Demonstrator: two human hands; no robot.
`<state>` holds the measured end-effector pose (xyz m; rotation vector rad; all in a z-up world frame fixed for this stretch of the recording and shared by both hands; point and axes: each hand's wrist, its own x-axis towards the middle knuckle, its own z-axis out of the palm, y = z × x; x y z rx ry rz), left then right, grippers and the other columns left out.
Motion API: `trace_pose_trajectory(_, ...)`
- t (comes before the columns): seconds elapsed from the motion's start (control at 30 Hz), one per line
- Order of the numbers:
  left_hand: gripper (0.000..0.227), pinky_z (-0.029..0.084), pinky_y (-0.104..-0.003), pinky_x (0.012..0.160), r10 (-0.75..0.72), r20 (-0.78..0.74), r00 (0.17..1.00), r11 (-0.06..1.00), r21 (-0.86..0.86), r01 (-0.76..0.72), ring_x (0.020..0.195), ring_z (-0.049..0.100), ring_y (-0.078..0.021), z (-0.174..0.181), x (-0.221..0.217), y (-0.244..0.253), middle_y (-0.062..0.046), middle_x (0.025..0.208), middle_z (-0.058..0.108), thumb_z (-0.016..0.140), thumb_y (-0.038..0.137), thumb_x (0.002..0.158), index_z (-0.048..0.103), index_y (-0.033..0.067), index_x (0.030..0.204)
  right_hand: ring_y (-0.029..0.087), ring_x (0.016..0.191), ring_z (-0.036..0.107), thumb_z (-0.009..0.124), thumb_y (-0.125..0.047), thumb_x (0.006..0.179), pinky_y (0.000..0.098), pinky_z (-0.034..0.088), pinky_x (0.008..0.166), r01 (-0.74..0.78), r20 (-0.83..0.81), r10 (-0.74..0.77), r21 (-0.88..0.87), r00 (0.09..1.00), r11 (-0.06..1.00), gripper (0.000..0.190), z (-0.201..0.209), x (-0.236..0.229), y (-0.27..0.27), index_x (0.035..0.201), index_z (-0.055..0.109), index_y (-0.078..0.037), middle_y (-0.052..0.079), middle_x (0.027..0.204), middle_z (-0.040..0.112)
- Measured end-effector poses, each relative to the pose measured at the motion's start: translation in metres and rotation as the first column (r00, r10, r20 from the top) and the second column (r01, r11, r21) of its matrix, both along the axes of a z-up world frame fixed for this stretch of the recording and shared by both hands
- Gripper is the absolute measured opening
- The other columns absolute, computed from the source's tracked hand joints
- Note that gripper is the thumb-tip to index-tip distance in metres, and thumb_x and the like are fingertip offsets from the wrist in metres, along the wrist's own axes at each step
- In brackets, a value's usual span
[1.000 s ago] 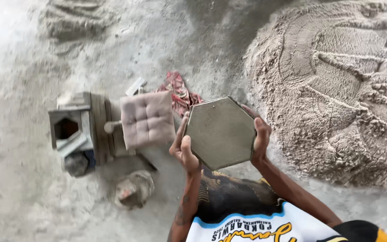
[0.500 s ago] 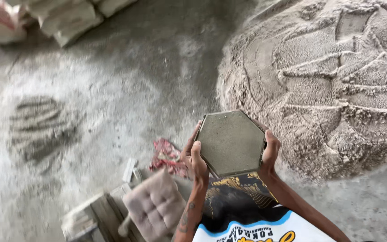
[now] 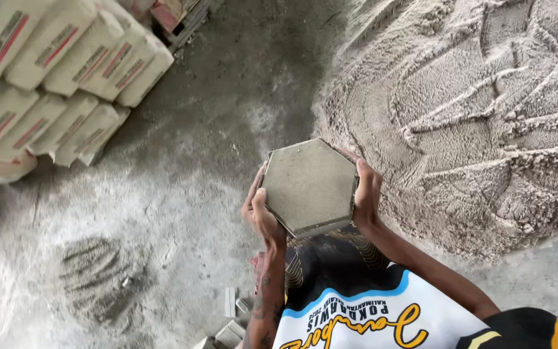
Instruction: The person picks up a hexagonal paving stone from a pile, carries it across the warehouse floor, and places it onto a stack of similar stones.
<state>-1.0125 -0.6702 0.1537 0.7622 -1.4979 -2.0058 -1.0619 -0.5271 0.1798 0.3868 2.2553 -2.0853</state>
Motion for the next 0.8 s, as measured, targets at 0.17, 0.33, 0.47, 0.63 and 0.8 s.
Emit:
trace_pose_trajectory(0.17,0.045,0.05,-0.045,0.104,-0.017,0.013,1.0,1.0,0.012,0.017,0.112,0.066,-0.0248,-0.006,-0.154,-0.061,-0.022,0.118,0.073,0.052,0.016,0.086,0.071,-0.0039,0.122,0.025,0.115,0.065,0.036,-0.047,0.099,0.0362,0.042,0.109,0.044,0.048,-0.045,0.021,0.998,0.999,0.058,-0.006,-0.148,-0.062,0.122,0.075,-0.011,0.014,0.121,0.073)
trace_pose_trajectory(0.33,0.046,0.048,-0.044,0.107,-0.138,-0.017,0.99,0.99,-0.024,0.138,0.117,0.067,-0.0273,0.021,-0.324,-0.113,-0.022,0.121,0.073,0.052,0.018,0.087,0.072,-0.0021,0.123,0.033,0.125,0.055,0.048,-0.058,0.093,0.0435,0.035,0.112,0.278,0.173,-0.278,0.027,0.945,0.96,0.069,-0.005,-0.297,-0.111,0.132,0.06,-0.002,0.023,0.131,0.06)
trace_pose_trajectory(0.47,0.045,0.047,-0.043,0.108,-0.247,0.004,0.969,0.967,-0.057,0.247,0.119,0.065,-0.025,0.032,-0.446,-0.138,-0.019,0.121,0.074,0.053,0.018,0.087,0.072,-0.0002,0.122,0.036,0.137,0.045,0.059,-0.066,0.094,0.0444,0.025,0.122,0.494,0.323,-0.484,0.058,0.813,0.868,0.081,-0.049,-0.395,-0.116,0.139,0.052,0.001,0.027,0.14,0.049)
trace_pose_trajectory(0.63,0.047,0.046,-0.045,0.108,-0.377,0.034,0.926,0.922,-0.081,0.379,0.119,0.064,-0.0257,0.033,-0.602,-0.144,-0.018,0.121,0.074,0.055,0.024,0.086,0.073,0.0024,0.123,0.029,0.107,0.057,0.045,-0.058,0.094,0.0382,0.042,0.102,0.526,0.143,-0.522,0.013,0.841,0.851,0.06,0.076,-0.549,-0.162,0.113,0.076,-0.011,0.022,0.111,0.064)
trace_pose_trajectory(0.8,0.049,0.046,-0.051,0.104,-0.426,0.037,0.904,0.891,-0.154,0.427,0.12,0.065,-0.0355,0.028,-0.752,-0.134,-0.024,0.123,0.072,0.054,0.031,0.089,0.073,0.0026,0.125,0.035,0.121,0.052,0.052,-0.063,0.093,0.0464,0.033,0.11,0.621,0.19,-0.614,0.029,0.766,0.783,0.065,0.037,-0.694,-0.135,0.117,0.073,-0.006,0.026,0.124,0.056)
